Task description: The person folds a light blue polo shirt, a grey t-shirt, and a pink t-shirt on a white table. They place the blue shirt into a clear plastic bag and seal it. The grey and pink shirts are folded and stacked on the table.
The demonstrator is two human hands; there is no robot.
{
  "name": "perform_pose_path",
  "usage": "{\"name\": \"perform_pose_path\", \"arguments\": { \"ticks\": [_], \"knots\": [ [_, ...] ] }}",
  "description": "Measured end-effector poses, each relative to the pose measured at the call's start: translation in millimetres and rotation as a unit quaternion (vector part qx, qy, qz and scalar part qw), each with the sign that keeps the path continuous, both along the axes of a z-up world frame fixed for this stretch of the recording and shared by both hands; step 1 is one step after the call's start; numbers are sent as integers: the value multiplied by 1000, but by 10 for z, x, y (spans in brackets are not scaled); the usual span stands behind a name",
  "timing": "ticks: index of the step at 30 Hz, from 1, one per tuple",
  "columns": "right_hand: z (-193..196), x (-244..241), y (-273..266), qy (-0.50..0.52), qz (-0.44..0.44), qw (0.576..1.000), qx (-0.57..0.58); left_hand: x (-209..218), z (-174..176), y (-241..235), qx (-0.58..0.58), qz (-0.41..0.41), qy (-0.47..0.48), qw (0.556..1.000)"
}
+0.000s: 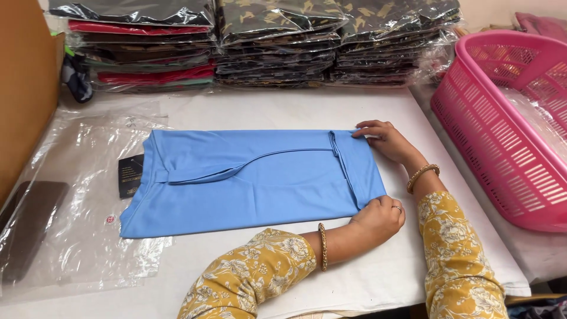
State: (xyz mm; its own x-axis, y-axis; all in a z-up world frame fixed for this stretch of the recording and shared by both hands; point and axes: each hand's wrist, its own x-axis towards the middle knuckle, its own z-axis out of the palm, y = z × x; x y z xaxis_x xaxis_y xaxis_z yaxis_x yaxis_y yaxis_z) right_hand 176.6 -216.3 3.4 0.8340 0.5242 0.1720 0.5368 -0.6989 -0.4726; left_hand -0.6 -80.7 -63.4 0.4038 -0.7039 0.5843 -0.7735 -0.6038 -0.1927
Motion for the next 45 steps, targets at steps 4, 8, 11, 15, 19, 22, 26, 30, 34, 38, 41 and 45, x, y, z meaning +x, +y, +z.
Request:
{"name": "perform_pose_path", "arguments": {
  "ticks": [4,8,11,15,19,22,26,30,34,38,41,45],
  "knots": [
    [-193,87,-28,-3,-68,996,62,182,-39,125,-176,-92,164,966],
    [107,28,248,87,-65,978,178,-14,515,749,-296,-74,302,903],
    [293,137,634,112,0,958,263,-205,825,1336,-402,-65,359,840],
    [465,293,1723,145,103,947,267,-375,842,2271,-443,15,423,790],
    [559,159,3144,80,163,972,148,-637,712,3277,-524,136,484,687],
    [345,141,3988,77,218,964,129,-882,739,3889,-535,197,498,654],
    [155,92,4674,74,239,964,92,-1060,820,4312,-440,352,479,674],
    [-25,131,4874,39,297,953,43,-1058,592,4379,-150,423,365,815],
    [-26,99,4821,20,312,949,31,-1072,537,4321,-27,460,344,818],
    [87,-51,4794,-24,307,951,25,-1182,718,4316,-65,506,247,824],
    [-50,-5,4809,-74,331,939,52,-1223,649,4364,-109,518,265,806],
    [-226,19,4814,-52,314,947,51,-1216,599,4370,-194,479,281,808]
  ]
}}
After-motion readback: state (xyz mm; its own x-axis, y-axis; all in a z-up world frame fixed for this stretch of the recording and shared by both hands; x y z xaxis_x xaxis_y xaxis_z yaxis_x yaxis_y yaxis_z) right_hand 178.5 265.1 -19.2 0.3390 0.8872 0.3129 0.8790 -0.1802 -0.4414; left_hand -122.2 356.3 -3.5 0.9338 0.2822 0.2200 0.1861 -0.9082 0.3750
